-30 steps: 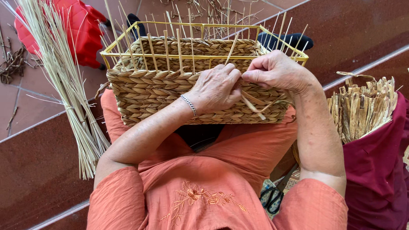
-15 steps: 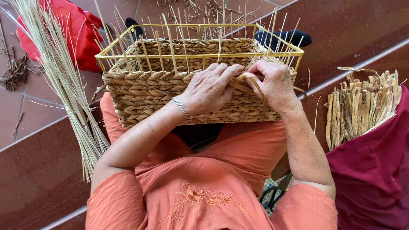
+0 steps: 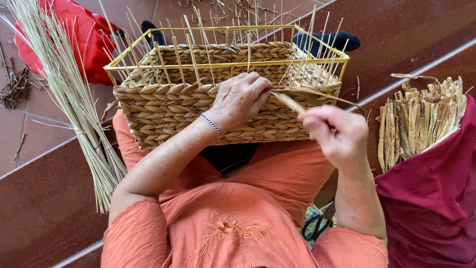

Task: The person weaves a rectangular basket by hand, interlacing dried plant strips through a vertical bamboo frame. They repeatedly pull and tighten the weaver strands to build up the basket walls.

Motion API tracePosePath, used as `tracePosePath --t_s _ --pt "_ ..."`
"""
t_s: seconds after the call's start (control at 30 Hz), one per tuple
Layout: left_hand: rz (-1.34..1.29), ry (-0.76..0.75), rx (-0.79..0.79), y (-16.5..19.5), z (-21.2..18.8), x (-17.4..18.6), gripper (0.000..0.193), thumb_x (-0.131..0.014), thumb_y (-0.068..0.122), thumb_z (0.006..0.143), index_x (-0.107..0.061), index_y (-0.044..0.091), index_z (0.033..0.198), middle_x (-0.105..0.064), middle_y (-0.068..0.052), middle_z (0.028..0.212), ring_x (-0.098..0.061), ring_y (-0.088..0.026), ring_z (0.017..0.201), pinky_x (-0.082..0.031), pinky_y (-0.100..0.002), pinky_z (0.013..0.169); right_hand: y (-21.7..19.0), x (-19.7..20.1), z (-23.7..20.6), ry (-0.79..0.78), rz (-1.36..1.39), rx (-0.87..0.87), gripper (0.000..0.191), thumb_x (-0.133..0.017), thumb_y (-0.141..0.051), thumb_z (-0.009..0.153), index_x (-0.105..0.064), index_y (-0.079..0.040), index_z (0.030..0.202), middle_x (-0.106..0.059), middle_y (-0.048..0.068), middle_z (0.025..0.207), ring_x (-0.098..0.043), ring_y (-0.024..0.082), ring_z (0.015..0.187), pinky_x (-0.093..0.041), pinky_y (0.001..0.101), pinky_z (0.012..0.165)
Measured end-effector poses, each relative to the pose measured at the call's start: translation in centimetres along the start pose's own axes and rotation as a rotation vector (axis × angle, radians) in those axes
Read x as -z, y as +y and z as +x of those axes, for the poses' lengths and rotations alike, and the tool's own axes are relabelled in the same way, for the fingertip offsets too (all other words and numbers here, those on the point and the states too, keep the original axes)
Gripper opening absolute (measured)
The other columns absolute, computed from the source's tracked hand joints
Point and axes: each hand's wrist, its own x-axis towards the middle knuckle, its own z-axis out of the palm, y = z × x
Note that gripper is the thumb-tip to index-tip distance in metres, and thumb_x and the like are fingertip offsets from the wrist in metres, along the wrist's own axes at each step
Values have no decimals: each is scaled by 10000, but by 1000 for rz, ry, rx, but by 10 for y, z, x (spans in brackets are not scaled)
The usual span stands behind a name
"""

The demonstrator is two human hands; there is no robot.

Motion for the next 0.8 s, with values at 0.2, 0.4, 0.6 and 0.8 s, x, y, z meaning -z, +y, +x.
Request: tracePosePath --t_s 0.2,0.4,0.6,0.8 --pt "4 28 46 2 3 -1 96 -689 173 970 -666 80 979 -607 -86 966 -657 -275 757 -540 -411 630 2 -20 -22 -389 -182 388 219 -748 -311 921 -755 -109 836 -697 19 708 -637 150 683 -515 351 661" --pt "-69 84 -5 4 -3 7 168 -698 109 979 -621 87 1127 -557 -74 1037 -648 -261 739 -535 -401 623 20 -24 11 214 -567 425 112 -727 -160 1058 -757 -56 1032 -726 72 1047 -619 234 983 -491 378 916" --pt "2 81 -102 7 -12 13 190 -683 57 960 -580 84 1118 -561 -102 1114 -671 -284 844 -544 -388 649 46 -52 51 340 -780 344 283 -870 -360 930 -720 -120 928 -586 38 976 -510 274 1015 -395 439 903" --pt "-29 123 -187 2 -20 15 168 -616 -2 954 -520 66 1074 -621 -153 1189 -706 -280 981 -592 -364 736 53 -61 53 374 -732 291 317 -880 -370 932 -669 -151 842 -557 26 932 -510 268 1012 -366 451 916"
